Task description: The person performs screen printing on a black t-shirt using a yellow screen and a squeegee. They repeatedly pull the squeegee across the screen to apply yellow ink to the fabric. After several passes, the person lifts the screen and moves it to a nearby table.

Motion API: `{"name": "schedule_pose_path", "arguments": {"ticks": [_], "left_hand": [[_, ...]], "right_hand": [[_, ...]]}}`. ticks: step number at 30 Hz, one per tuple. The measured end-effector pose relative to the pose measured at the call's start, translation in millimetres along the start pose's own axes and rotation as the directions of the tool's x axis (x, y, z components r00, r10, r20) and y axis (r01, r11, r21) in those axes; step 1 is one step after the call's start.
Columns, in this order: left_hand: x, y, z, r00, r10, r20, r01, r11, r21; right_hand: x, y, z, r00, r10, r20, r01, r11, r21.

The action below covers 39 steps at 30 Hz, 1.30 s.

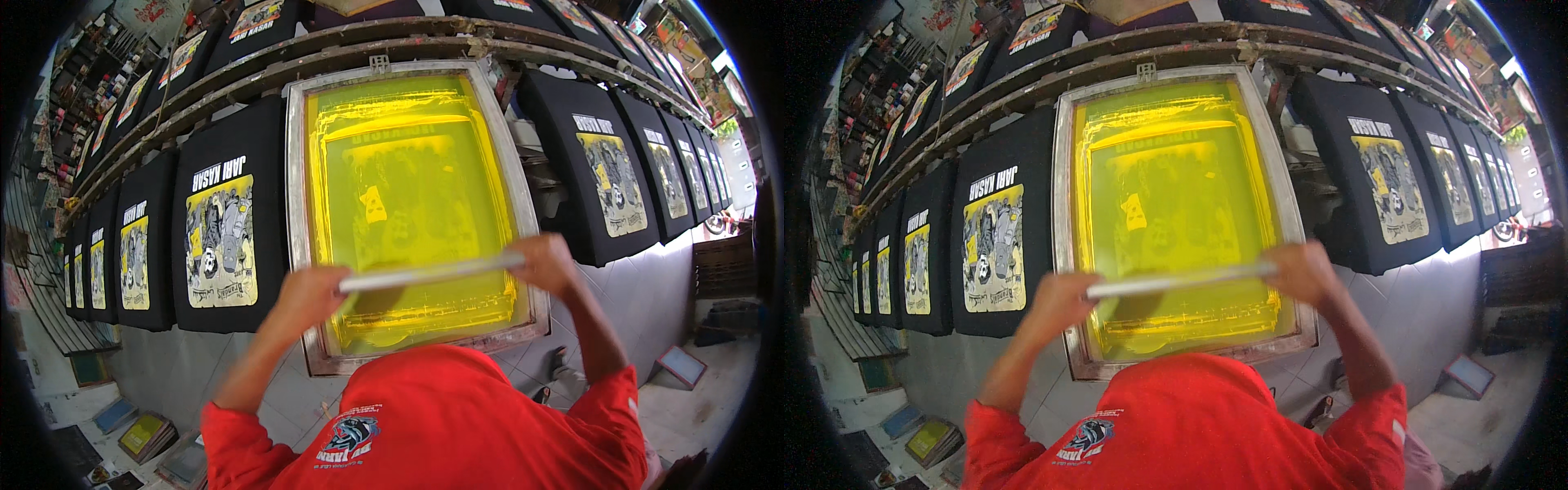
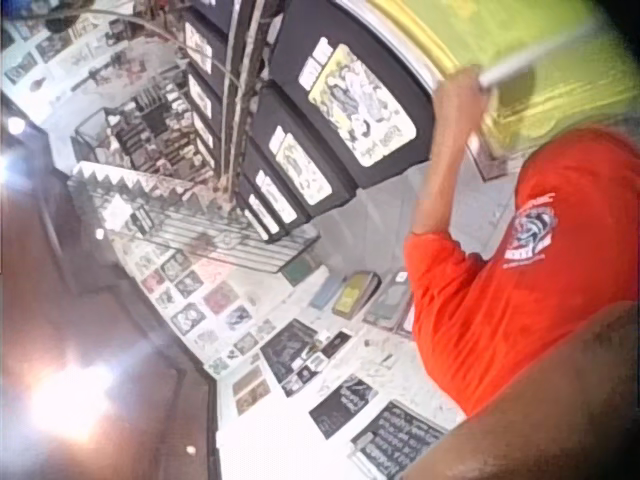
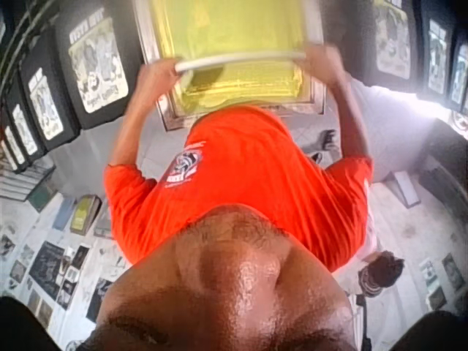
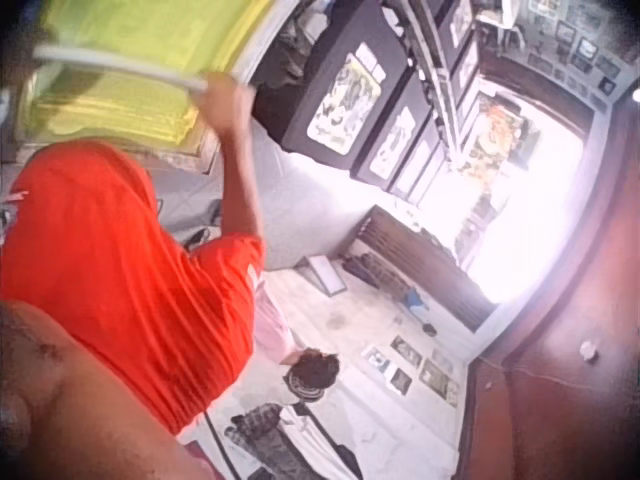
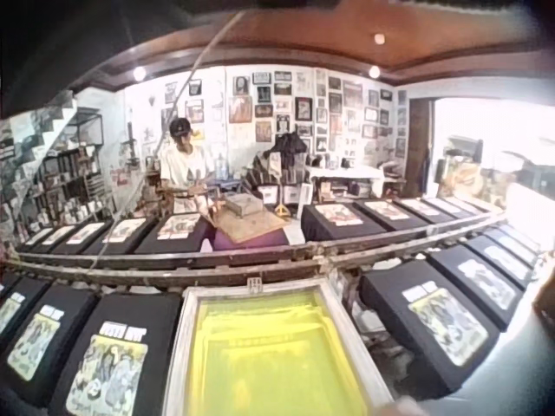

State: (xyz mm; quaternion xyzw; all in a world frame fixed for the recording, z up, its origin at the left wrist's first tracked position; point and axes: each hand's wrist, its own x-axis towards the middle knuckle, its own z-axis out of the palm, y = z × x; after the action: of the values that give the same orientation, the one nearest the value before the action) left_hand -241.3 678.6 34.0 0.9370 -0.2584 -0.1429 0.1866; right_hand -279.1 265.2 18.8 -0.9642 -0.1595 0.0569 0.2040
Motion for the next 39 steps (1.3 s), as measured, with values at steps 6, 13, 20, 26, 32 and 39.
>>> {"name": "schedule_pose_path", "arguments": {"ticks": [6,13,20,26,32,39], "left_hand": [[198.2,-85.6,-63.4,0.937,0.135,-0.322,-0.078,0.980,0.182],[291.2,-133.4,-61.5,0.945,0.157,-0.288,-0.124,0.984,0.131],[210.5,-98.6,-27.6,0.969,0.014,-0.247,0.029,0.985,0.170],[40.9,-41.2,68.9,0.931,0.175,-0.320,-0.119,0.975,0.188],[-102.6,40.5,110.3,0.944,0.036,-0.329,-0.031,0.999,0.020],[-41.4,14.8,61.6,0.998,-0.005,-0.058,0.009,0.998,0.068]], "right_hand": [[215.2,83.6,-33.9,0.964,-0.054,-0.261,0.016,0.989,-0.148],[307.9,137.1,-10.3,0.953,-0.004,-0.304,-0.059,0.978,-0.200],[224.2,96.7,11.9,0.980,-0.005,-0.198,-0.038,0.977,-0.210],[10.9,44.2,63.4,0.963,-0.034,-0.266,-0.002,0.991,-0.136],[-115.6,-24.9,78.7,0.988,0.001,-0.155,-0.019,0.993,-0.115],[-51.7,-10.0,37.2,0.997,0.071,0.014,-0.071,0.997,-0.030]]}}
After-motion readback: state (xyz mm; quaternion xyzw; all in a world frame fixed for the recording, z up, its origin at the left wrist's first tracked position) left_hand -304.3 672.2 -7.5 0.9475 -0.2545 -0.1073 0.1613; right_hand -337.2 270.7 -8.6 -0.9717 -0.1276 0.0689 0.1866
